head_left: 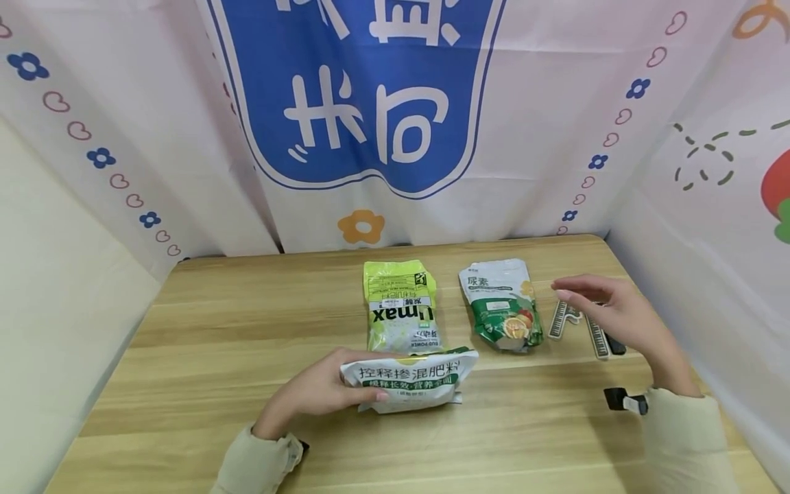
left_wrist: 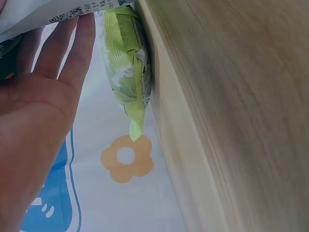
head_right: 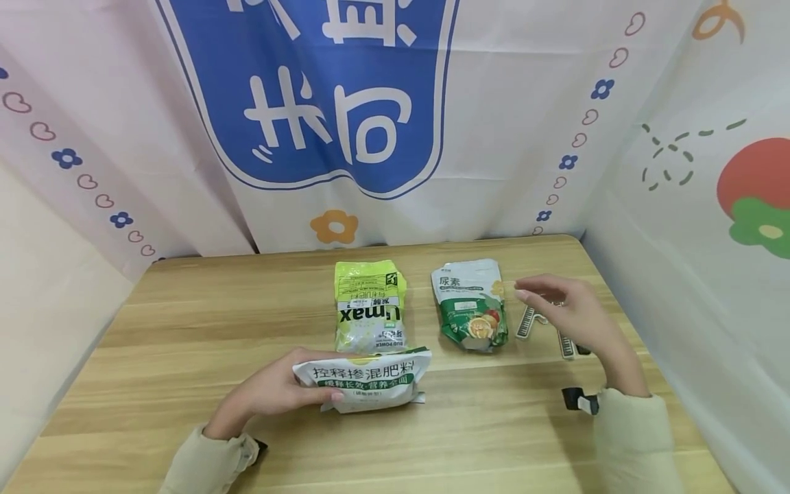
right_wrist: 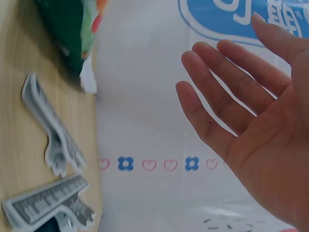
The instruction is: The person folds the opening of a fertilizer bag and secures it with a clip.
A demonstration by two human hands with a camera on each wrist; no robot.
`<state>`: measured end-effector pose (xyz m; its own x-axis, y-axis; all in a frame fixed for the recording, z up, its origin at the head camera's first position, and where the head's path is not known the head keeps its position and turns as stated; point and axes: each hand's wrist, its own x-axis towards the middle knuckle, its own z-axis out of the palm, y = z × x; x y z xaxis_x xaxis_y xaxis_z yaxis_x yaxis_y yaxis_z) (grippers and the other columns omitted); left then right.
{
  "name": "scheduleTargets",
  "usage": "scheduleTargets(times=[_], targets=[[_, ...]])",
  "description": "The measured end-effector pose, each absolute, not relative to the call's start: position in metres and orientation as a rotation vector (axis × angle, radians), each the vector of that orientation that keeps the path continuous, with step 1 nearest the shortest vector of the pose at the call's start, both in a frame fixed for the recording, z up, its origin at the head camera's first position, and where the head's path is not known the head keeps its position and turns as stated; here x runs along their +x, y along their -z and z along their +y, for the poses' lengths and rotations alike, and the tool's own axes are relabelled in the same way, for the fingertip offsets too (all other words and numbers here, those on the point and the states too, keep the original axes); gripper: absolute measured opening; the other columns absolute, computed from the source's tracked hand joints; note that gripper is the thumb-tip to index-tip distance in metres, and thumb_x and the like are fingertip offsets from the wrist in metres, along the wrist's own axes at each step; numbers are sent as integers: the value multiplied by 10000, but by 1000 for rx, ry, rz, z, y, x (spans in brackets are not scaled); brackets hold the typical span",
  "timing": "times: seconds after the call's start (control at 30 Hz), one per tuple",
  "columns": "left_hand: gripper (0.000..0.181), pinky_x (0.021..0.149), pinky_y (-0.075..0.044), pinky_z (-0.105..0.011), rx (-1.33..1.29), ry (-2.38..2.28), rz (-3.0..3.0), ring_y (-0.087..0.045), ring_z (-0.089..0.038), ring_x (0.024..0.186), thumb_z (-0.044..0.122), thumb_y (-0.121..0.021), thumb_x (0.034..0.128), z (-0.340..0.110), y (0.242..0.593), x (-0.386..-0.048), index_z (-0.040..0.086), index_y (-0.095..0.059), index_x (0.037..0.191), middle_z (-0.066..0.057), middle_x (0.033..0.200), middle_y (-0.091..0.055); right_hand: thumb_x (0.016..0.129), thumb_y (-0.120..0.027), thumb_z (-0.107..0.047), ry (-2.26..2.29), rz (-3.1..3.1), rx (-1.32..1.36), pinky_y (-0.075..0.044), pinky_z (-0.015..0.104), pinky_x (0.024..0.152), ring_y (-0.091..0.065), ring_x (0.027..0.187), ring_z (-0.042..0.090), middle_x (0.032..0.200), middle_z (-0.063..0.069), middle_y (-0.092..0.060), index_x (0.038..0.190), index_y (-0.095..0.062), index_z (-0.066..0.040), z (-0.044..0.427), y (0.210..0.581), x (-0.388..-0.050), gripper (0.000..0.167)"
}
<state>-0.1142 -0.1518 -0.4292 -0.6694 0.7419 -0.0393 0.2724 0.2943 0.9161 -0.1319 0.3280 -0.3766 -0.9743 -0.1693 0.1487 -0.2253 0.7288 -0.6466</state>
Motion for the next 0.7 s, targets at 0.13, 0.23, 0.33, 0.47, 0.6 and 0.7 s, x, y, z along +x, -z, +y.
scheduleTargets(times=[0.13, 0.23, 0.33, 0.47, 0.6, 0.7], targets=[[520, 769, -620, -275, 901, -1363, 2097, -726, -69, 928, 251, -791, 955, -152, 429, -113, 148, -641, 1442, -65, 1269, -776, 1050, -667, -312, -1075, -2853, 270, -495, 65, 794, -608, 957, -186, 1293, 154, -744, 1307, -735, -103, 343, 383, -136, 338], [531, 780, -622, -276, 895, -1365, 2093, -729, -75, 938, 246, -794, 952, -152, 428, -113, 135, -636, 1447, -82, 1273, -772, 1051, -662, -333, -1057, -2879, 222, -498, 88, 765, -589, 928, -197, 1300, 186, -736, 1307, -731, -84, 353, 391, -138, 364], [531, 844, -615, -262, 895, -1356, 2099, -733, -72, 997, 255, -794, 952, -152, 427, -113, 133, -638, 1444, -73, 1285, -769, 1051, -660, -341, -1051, -2896, 195, -513, 127, 747, -581, 910, -189, 1295, 209, -732, 1309, -723, -62, 361, 399, -141, 385], [523, 920, -597, -249, 900, -1353, 2102, -730, -68, 1079, 264, -788, 959, -151, 427, -113, 127, -639, 1441, -64, 1310, -759, 1052, -660, -334, -1042, -2894, 186, -518, 139, 741, -578, 903, -189, 1287, 222, -730, 1300, -726, -51, 372, 408, -145, 383], [521, 914, -597, -248, 900, -1357, 2102, -730, -70, 1075, 260, -785, 961, -151, 428, -113, 127, -638, 1443, -65, 1312, -759, 1048, -667, -314, -1008, -2892, 182, -500, 106, 738, -551, 892, -223, 1287, 245, -720, 1274, -737, -35, 382, 412, -150, 366], [524, 919, -595, -246, 897, -1358, 2106, -731, -71, 1079, 261, -787, 960, -152, 427, -112, 130, -638, 1445, -62, 1313, -758, 1044, -673, -306, -979, -2913, 175, -501, 103, 736, -583, 906, -177, 1301, 271, -706, 1275, -727, -3, 389, 412, -153, 385]])
